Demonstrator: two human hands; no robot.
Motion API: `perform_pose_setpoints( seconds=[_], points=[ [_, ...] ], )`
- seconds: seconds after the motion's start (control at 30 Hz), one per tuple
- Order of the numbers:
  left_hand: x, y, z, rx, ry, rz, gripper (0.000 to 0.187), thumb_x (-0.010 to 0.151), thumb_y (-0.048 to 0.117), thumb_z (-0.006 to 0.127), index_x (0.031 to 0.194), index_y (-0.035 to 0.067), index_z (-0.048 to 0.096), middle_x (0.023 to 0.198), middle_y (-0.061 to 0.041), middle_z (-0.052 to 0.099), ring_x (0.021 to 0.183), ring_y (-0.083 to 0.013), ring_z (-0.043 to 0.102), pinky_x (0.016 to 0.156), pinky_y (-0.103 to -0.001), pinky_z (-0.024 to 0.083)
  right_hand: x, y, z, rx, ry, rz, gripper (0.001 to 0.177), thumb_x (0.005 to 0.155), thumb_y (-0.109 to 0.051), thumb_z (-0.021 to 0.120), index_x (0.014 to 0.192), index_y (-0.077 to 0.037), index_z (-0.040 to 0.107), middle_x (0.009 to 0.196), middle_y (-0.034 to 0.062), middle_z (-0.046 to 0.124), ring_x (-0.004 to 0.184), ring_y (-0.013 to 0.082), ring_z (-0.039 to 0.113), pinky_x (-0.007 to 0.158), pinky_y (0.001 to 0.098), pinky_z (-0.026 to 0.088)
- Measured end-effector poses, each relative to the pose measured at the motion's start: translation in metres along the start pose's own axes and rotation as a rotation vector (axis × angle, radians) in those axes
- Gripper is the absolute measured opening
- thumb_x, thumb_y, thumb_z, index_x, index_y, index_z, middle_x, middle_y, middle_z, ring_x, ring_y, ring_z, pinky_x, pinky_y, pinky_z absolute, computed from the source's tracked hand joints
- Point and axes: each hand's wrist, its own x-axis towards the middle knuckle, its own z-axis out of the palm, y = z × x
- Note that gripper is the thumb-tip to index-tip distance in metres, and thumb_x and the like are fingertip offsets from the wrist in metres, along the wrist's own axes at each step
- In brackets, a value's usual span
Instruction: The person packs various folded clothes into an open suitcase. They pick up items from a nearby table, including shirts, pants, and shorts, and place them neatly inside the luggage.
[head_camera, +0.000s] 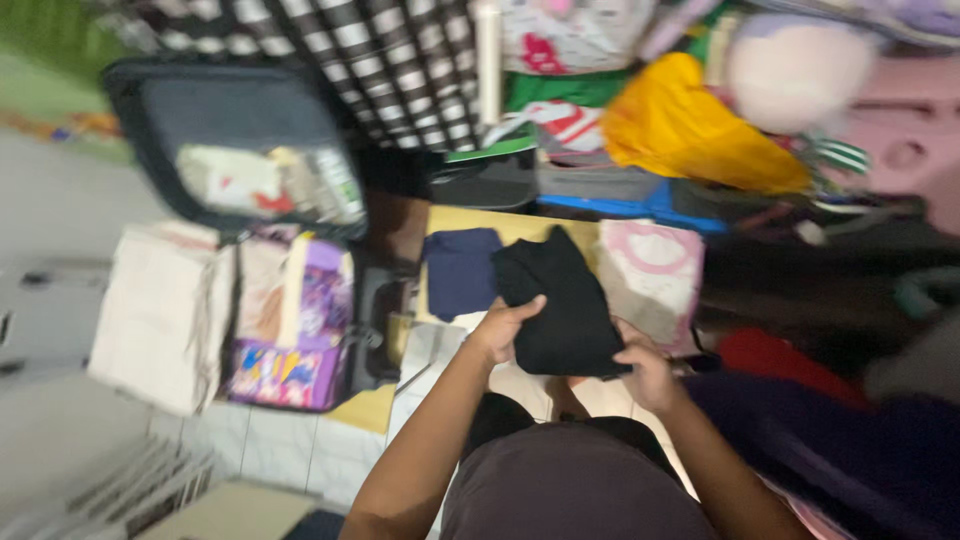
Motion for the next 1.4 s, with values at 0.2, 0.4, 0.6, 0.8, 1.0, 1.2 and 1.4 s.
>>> perform_pose_setpoints(
  seconds=[0.2,0.4,0.6,0.8,1.0,1.2,1.4],
  points=[
    [-0.047,0.015,-0.033,0.43,0.068,0.182,0.048,0.094,0.018,0.072,0.135,-0.005,0.06,0.123,-0.015,0.072,0.109,-0.0249,0.07,0.096,-0.039,0.057,0.037,-0.01,0.079,-0.261,0.01,0.167,0.051,0.093,-0.003,0.061,0.142,0.007,0.05,0.131,0.0172,0.067,0.118,0.0231,0.063,0.102,0.0372,0.05],
    [-0.117,0.039,-0.07,0.261,0.38,0.323,0.05,0.094,0.016,0.07,0.137,-0.003,0.055,0.126,-0.014,0.07,0.113,-0.0219,0.069,0.1,-0.036,0.054,0.079,0.013,0.154,-0.498,-0.148,0.0,0.063,0.092,0.005,0.065,0.15,0.008,0.041,0.142,0.0178,0.059,0.128,0.021,0.057,0.111,0.0358,0.043],
    [-0.199,0.064,-0.107,0.203,0.598,0.803,0.095,0.077,0.0,0.077,0.15,0.014,0.017,0.138,-0.013,0.054,0.131,-0.0203,0.054,0.111,-0.033,0.043,0.118,0.046,0.237,-0.837,-0.446,-0.416,0.093,0.089,0.007,0.07,0.158,0.011,0.008,0.168,0.0239,0.012,0.155,0.0277,0.013,0.122,0.0358,0.015],
    [-0.271,0.086,-0.137,0.7,0.668,0.662,0.092,0.065,-0.004,0.085,0.147,0.005,0.044,0.139,-0.017,0.059,0.134,-0.0266,0.054,0.111,-0.036,0.04,0.119,0.036,0.34,-1.267,-0.459,0.201,0.075,0.084,-0.007,0.079,0.153,-0.017,0.051,0.152,0.0146,0.06,0.115,0.0384,0.059,0.1,0.0405,0.048],
    [-0.283,0.106,-0.173,0.874,0.797,0.613,0.064,0.077,0.003,0.078,0.139,0.004,0.059,0.128,-0.021,0.067,0.12,-0.0353,0.066,0.105,-0.038,0.05,0.132,0.052,0.384,-1.669,-0.562,-0.103,0.056,0.079,-0.018,0.084,0.132,-0.015,0.066,0.114,0.0181,0.061,0.111,0.0322,0.057,0.095,0.0437,0.048],
    [-0.301,0.124,-0.203,1.148,0.987,0.769,0.03,0.067,0.006,0.079,0.097,0.005,0.079,0.105,-0.021,0.07,0.105,-0.0407,0.063,0.093,-0.042,0.05,0.167,0.066,0.376,-1.548,-0.71,-0.813,0.038,0.071,-0.024,0.084,0.103,-0.014,0.066,0.108,0.0147,0.063,0.111,0.0332,0.057,0.096,0.0407,0.047],
    [-0.254,0.108,-0.252,0.349,0.853,0.696,0.036,0.101,0.032,0.065,0.119,0.001,0.069,0.112,-0.014,0.078,0.103,-0.0226,0.074,0.093,-0.035,0.056,0.214,0.113,0.378,-0.766,-0.411,0.307,0.053,0.09,-0.032,0.077,0.131,0.0,0.063,0.119,0.0095,0.069,0.108,0.0184,0.063,0.097,0.0326,0.052]
  ],
)
